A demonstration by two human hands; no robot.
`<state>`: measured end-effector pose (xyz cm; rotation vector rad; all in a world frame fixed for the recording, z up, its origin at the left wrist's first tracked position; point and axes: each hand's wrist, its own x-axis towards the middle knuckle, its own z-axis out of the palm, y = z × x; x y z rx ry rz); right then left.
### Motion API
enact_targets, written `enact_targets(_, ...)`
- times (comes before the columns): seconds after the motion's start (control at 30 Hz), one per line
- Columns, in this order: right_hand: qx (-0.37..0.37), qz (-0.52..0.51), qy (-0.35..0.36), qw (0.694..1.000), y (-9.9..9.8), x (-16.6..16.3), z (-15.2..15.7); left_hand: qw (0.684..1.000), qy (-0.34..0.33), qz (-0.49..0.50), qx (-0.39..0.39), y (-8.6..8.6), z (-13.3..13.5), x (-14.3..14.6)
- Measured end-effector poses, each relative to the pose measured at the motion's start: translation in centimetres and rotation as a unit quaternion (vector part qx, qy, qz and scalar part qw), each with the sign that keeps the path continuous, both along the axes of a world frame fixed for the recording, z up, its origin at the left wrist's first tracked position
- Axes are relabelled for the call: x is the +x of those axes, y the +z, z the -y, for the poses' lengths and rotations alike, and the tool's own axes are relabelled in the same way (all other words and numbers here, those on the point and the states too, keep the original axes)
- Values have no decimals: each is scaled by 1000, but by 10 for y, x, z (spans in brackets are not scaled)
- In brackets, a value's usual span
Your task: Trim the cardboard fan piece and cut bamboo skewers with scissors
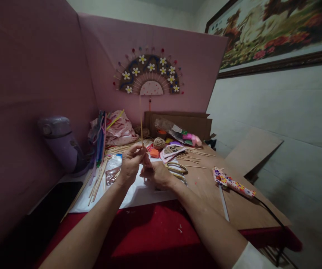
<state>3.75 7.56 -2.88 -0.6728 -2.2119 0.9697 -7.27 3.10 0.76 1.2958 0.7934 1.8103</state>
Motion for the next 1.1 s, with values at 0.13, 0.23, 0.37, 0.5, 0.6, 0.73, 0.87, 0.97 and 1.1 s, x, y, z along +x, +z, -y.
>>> enact_targets(0.13,2,-5,-14,1000,-2,-2,-2,1000,7,1,-2,0,0,2)
enact_targets(0.23,5,-13,-14,1000,-6,-3,-3,1000,-7,23,-4,-1,1,4)
enact_targets(0.37,12,-25,-20,999,-10,-5,-5,997,-32,72,-11,0,1,8)
enact_targets(0.5,27,-31,-23,999,-13,-6,-7,995,-32,91,-3,0,1,11)
enact_targets(0.6,39,-31,-25,998,-14,-6,-8,996,-26,80,-4,-2,0,11)
enact_targets(0.73,56,-23,-27,998,-13,-6,-8,998,-12,60,6,-5,-2,10)
enact_targets(0.87,70,-2,-32,997,-12,-6,-7,999,-6,52,14,-6,-3,11)
enact_targets(0.97,83,33,-40,995,-11,-7,-6,998,-3,63,13,-6,-3,11)
enact_targets(1.1,106,111,-48,987,0,-10,-2,995,-8,93,19,-6,-4,6)
